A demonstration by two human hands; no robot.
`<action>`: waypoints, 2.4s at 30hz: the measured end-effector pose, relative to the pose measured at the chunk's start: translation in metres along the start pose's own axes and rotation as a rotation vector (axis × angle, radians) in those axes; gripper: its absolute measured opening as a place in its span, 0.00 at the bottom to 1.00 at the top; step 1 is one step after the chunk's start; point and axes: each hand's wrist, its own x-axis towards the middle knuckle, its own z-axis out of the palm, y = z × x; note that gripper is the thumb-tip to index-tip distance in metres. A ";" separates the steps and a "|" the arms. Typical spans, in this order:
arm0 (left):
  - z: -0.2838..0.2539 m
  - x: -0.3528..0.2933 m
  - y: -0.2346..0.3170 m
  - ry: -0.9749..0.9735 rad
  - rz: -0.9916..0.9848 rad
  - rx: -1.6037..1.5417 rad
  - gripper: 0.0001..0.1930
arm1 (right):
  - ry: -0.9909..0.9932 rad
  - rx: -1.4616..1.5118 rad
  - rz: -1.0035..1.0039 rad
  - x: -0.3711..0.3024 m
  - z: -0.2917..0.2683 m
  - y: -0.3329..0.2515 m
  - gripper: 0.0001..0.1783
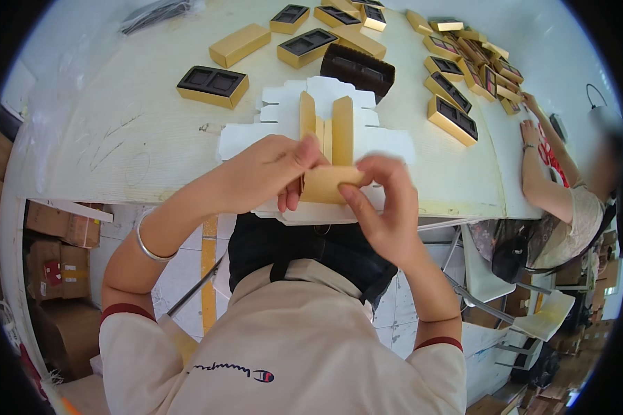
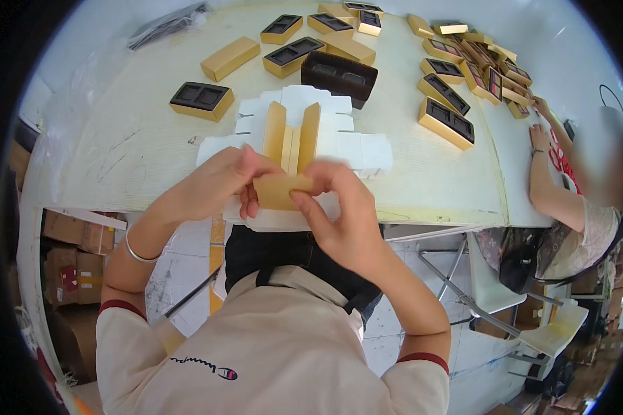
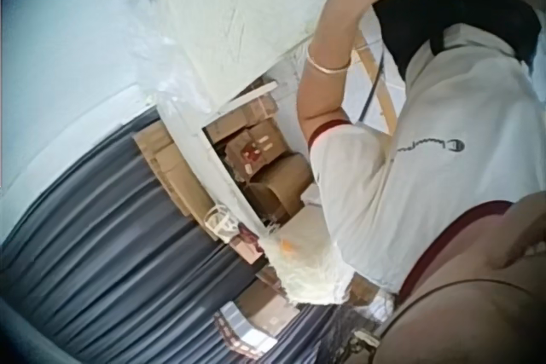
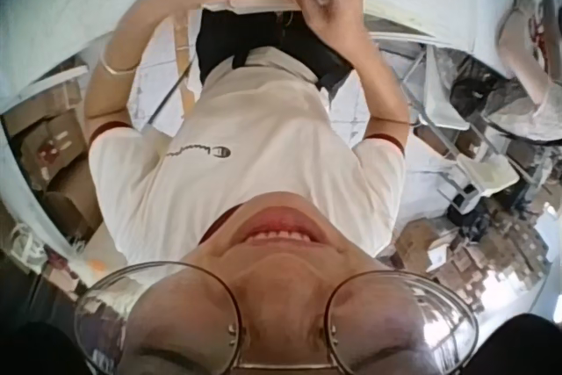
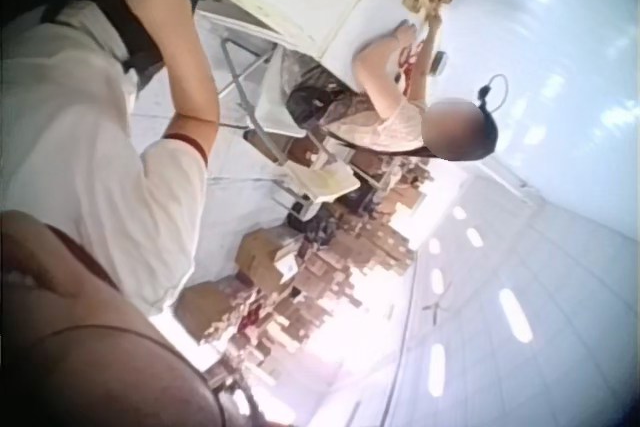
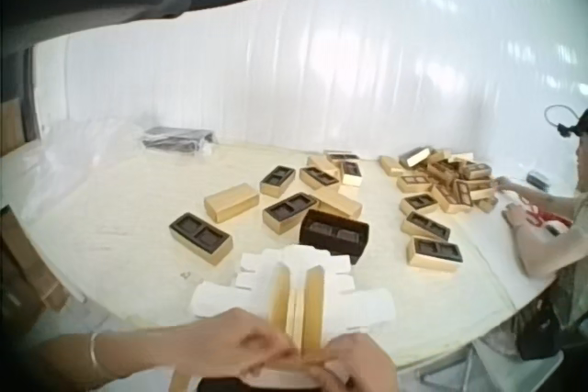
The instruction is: The person folds flat white cardboard pieces into small rectangular boxes, then places black plastic inserts into each box. The process is repeated continuously with multiple units.
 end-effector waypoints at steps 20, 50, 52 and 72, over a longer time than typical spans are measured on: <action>0.026 -0.007 -0.024 0.297 0.563 0.829 0.08 | -0.496 -0.405 -0.147 0.023 -0.010 -0.001 0.09; -0.004 -0.010 -0.010 0.161 0.565 0.997 0.18 | -0.535 -0.423 -0.227 0.035 -0.062 -0.007 0.19; -0.009 -0.005 -0.010 0.127 0.586 0.987 0.17 | -0.629 -0.350 -0.177 0.036 -0.060 0.002 0.21; 0.022 -0.012 -0.016 0.296 0.397 0.641 0.05 | -0.456 -0.412 -0.296 0.008 -0.047 -0.028 0.29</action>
